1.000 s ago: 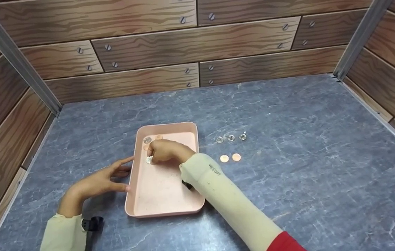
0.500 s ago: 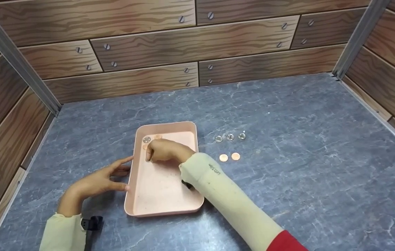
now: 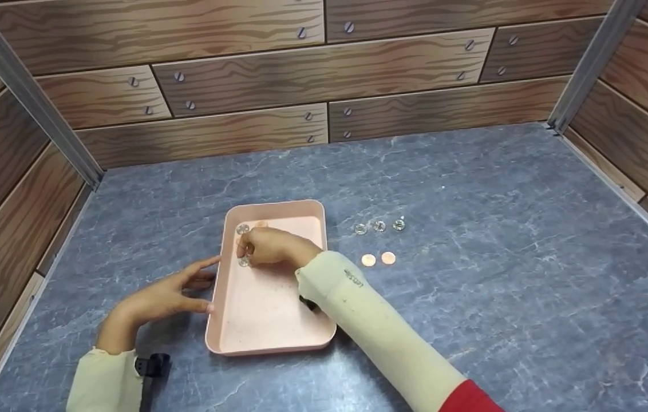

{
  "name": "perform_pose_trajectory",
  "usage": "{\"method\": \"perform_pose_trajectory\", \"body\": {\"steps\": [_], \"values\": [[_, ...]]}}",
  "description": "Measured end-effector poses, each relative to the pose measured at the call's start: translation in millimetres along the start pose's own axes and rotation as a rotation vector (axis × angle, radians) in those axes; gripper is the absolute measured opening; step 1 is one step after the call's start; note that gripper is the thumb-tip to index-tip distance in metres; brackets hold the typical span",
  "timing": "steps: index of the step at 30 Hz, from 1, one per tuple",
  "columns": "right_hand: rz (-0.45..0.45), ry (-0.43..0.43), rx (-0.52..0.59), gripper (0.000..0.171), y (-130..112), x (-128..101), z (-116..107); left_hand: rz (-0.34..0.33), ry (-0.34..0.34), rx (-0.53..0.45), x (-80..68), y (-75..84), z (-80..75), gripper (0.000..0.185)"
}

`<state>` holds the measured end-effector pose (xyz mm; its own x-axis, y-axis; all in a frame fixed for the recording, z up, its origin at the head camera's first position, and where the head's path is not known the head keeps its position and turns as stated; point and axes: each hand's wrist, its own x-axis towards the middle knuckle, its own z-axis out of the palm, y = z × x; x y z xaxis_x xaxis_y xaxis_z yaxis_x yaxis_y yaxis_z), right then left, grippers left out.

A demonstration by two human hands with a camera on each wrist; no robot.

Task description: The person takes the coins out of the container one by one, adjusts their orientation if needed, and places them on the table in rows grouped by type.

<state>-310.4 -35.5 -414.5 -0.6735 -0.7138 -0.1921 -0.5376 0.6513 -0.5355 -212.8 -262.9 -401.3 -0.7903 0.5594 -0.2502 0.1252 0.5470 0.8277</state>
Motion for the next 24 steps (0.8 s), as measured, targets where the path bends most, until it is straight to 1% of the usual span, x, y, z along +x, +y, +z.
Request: {"method": "perform_pose_trajectory", "body": {"steps": [2, 10, 14, 19, 24], "values": [[-0.003, -0.003, -0.025, 0.023, -0.7, 0.1, 0.3, 0.000, 0.000, -0.005, -0.3, -0.2, 0.2, 0.093], [-0.007, -0.043, -0.065, 0.017, -2.7, -0.1, 1.6, 0.007, -0.004, -0.021, -0.1, -1.5, -0.2, 0.092], [-0.010, -0.043, -0.083, 0.016, -3.2, -0.4, 1.3, 0.000, -0.009, -0.026, -0.1, -1.7, -0.3, 0.092], [-0.014, -0.041, -0.043, 0.013, -3.0, -1.1, 0.5, -0.014, -0.007, -0.018, 0.0, -0.5, -0.6, 0.093], [0.010, -0.032, -0.025, 0.018, -3.3, -1.1, 2.6, -0.019, -0.002, -0.012, -0.9, -0.5, 0.2, 0.094]]}}
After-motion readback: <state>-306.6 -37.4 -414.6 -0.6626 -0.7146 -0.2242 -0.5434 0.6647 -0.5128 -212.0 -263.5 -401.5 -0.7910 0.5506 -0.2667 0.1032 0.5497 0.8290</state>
